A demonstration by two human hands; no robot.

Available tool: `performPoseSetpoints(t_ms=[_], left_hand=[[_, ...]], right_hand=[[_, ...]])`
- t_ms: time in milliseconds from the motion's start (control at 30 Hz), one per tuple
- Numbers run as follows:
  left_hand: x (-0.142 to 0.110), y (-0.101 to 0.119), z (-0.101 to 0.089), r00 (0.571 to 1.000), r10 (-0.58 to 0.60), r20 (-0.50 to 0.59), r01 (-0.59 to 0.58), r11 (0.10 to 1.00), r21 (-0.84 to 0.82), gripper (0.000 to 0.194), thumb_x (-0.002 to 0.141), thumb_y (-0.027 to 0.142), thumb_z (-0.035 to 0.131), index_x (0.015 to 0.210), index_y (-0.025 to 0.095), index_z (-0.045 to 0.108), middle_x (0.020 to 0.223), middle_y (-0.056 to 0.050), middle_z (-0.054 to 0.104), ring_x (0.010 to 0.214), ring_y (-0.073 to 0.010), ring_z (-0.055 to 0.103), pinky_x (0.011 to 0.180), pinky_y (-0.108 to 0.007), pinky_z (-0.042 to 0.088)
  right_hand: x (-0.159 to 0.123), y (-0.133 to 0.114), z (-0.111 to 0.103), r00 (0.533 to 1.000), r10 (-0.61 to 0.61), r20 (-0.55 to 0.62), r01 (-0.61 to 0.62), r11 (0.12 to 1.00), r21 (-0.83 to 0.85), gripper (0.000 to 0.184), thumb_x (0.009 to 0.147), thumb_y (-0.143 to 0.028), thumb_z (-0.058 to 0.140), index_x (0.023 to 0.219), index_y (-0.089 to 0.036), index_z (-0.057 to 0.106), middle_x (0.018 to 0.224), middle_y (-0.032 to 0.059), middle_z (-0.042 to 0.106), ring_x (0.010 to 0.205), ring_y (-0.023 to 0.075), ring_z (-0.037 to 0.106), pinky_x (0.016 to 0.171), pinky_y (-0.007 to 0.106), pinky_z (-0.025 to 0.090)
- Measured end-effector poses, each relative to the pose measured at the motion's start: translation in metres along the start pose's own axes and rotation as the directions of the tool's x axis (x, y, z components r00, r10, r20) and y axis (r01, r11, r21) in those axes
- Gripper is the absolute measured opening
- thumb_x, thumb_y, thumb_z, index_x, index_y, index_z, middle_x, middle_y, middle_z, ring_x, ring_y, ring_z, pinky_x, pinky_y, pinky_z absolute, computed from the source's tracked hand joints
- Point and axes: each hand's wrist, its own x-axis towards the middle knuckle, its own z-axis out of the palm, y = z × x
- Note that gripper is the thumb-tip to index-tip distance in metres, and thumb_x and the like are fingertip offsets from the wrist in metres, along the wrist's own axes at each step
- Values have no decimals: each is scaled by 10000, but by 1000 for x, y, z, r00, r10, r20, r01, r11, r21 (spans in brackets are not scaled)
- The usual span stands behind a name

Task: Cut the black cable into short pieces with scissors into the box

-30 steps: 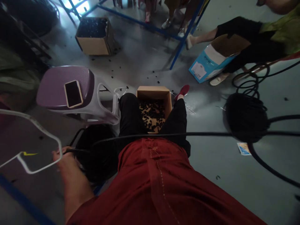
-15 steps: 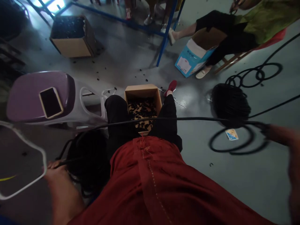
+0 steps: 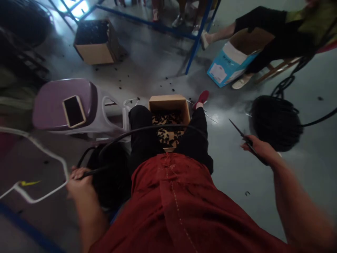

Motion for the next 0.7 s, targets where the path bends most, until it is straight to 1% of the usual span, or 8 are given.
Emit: performPoseSetpoints(t_ms=[100,167,233,300,367,433,567,700], left_hand=[[-10,-12,2,998,-63,31,66,989,-132,370,914,444,244,755,149,401,342,108,302,239,-26,298,268,-94,232],[-16,-19,1,994,-84,75,95,983,-159,393,910,463,235,773,143,418,359,100,322,260,-32,327,280,-109,257],[-20,-25,0,987,-78,140,104,978,-183,388,913,448,245,799,131,438,375,91,350,290,-33,359,311,-113,292],[-22,-30,-1,981,-88,175,119,977,-175,400,913,444,250,799,122,457,383,83,361,308,-31,364,331,-118,306],[-23,-36,-3,970,-89,228,127,980,-154,403,921,419,242,791,119,477,397,72,377,324,-30,368,348,-124,317],[-23,-40,-6,960,-69,273,106,987,-124,402,926,390,240,768,125,497,405,61,385,333,-35,365,353,-137,321],[-25,-44,-3,954,-77,290,114,987,-113,401,922,383,265,762,126,528,420,50,397,341,-40,355,358,-158,324],[-31,-43,8,964,-86,253,142,967,-213,407,888,461,328,797,115,522,436,66,393,355,-28,367,376,-145,321]], right_hand=[[24,-84,52,974,-187,129,192,981,-32,342,717,-310,637,1021,-222,510,841,86,606,728,206,554,641,307,377],[31,-151,95,904,-350,248,337,937,94,402,747,-331,606,1111,-227,471,922,86,615,792,207,572,687,309,401],[26,-218,137,780,-507,366,450,862,233,414,748,-334,601,1121,-236,454,958,61,616,817,197,582,728,315,423],[12,-276,171,607,-643,467,550,764,338,385,759,-320,580,1113,-238,454,975,43,611,843,188,579,744,317,434],[-5,-318,195,438,-732,522,651,659,378,375,758,-307,573,1108,-239,457,996,28,598,859,179,571,752,312,437],[-19,-344,210,331,-798,504,756,544,365,336,778,-285,544,1098,-225,465,1023,35,577,909,175,548,799,310,421],[-26,-353,227,329,-793,512,863,473,177,350,757,-273,569,1092,-223,484,1015,57,557,922,190,523,786,297,406],[4,-333,245,495,-683,537,776,626,81,325,742,-213,538,1065,-224,501,918,30,589,781,165,553,662,254,402]])
